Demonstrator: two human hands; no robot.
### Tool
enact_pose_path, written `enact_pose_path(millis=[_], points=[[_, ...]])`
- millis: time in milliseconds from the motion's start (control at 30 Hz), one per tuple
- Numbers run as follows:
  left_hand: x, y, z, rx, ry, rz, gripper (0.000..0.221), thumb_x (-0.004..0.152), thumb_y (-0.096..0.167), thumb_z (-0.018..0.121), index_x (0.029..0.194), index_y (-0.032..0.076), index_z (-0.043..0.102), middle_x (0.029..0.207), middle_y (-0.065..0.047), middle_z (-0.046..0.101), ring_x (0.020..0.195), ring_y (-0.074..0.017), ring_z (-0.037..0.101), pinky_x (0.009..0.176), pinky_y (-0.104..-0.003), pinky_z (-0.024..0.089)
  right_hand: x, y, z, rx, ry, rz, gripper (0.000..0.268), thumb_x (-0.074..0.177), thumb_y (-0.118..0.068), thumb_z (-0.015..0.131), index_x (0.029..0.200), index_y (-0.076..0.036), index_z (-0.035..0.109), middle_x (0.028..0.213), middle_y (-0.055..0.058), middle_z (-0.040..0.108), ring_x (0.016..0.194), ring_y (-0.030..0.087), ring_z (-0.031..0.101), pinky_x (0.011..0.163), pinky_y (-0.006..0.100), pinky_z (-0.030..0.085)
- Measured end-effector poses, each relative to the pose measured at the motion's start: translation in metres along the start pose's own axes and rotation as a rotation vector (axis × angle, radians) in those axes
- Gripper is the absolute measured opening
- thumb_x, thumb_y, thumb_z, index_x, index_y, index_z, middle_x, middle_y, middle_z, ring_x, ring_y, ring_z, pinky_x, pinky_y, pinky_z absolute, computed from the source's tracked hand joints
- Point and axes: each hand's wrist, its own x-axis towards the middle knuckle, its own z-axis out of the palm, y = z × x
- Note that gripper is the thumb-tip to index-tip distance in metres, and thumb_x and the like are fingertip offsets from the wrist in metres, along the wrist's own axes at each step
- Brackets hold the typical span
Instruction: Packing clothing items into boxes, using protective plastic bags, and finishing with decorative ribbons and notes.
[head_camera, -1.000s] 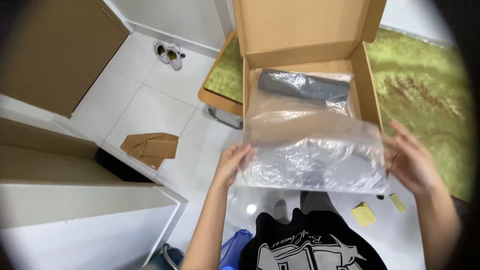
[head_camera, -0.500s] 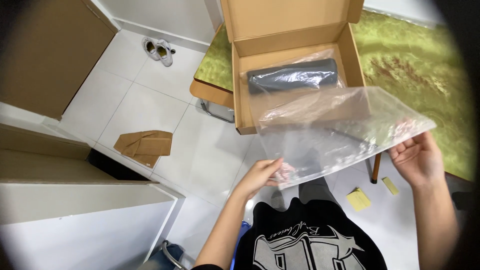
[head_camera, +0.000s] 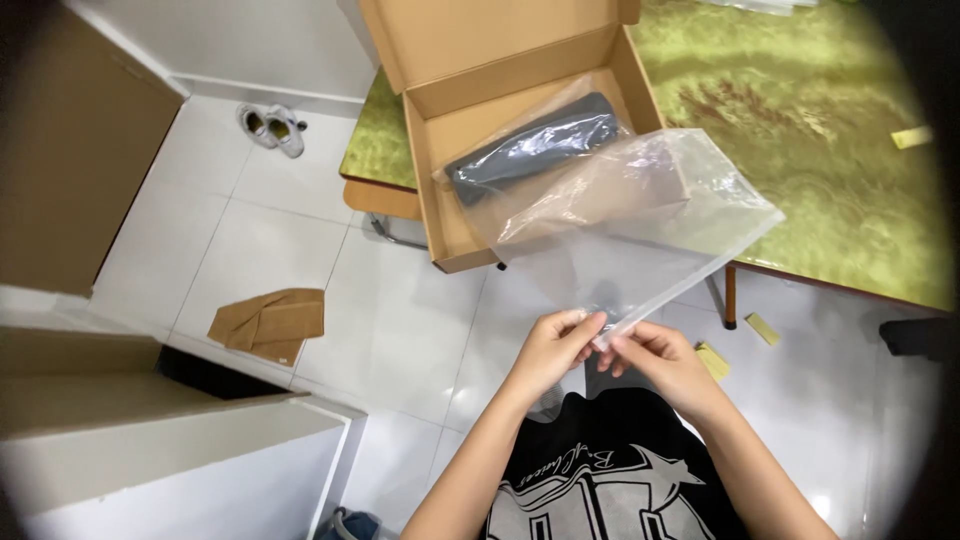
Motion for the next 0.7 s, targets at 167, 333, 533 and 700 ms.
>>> enact_pose_path(millis=[167, 333, 533, 700], points=[[-0.006, 0.007, -0.001, 0.002, 0.003, -0.017, 0.035, 0.103, 0.035, 0.077, 0.080, 0.009, 0.077, 0.061, -0.003, 0.064, 0.057, -0.0042, 0.063, 0.047, -0.014, 0.052, -0.003, -0.006, 0.011, 0.044, -0.010, 0.021, 0.015, 0.094, -0.002, 0.074, 0.103, 0.010, 0.079, 0.083, 0.021, 0.079, 0.072, 0.025, 0.076, 0.069, 0.038, 0.064], [-0.011, 0.011, -0.008, 0.013, -0.016, 0.003, 0.035, 0.103, 0.037, 0.076, 0.080, 0.010, 0.077, 0.063, -0.002, 0.064, 0.061, -0.0026, 0.063, 0.048, -0.013, 0.050, -0.003, -0.006, 0.013, 0.042, -0.044, 0.024, 0.017, 0.094, -0.002, 0.073, 0.106, 0.007, 0.080, 0.085, 0.019, 0.079, 0.074, 0.022, 0.075, 0.072, 0.036, 0.061], [-0.030, 0.045, -0.013, 0.051, -0.087, 0.008, 0.028, 0.099, 0.032, 0.080, 0.083, 0.010, 0.074, 0.067, -0.002, 0.065, 0.067, -0.0037, 0.062, 0.052, -0.013, 0.048, 0.005, 0.003, 0.004, 0.022, 0.100, 0.085, 0.016, 0.094, 0.001, 0.072, 0.105, 0.009, 0.081, 0.083, 0.021, 0.079, 0.068, 0.025, 0.072, 0.070, 0.038, 0.060], [-0.034, 0.046, -0.045, 0.128, -0.131, -0.076, 0.030, 0.097, 0.037, 0.080, 0.084, 0.011, 0.075, 0.069, -0.001, 0.067, 0.069, -0.0024, 0.060, 0.057, -0.013, 0.048, 0.028, 0.022, -0.039, 0.076, 0.441, 0.157, 0.028, 0.106, -0.015, 0.068, 0.114, 0.012, 0.070, 0.092, 0.025, 0.074, 0.079, 0.030, 0.075, 0.073, 0.043, 0.064]])
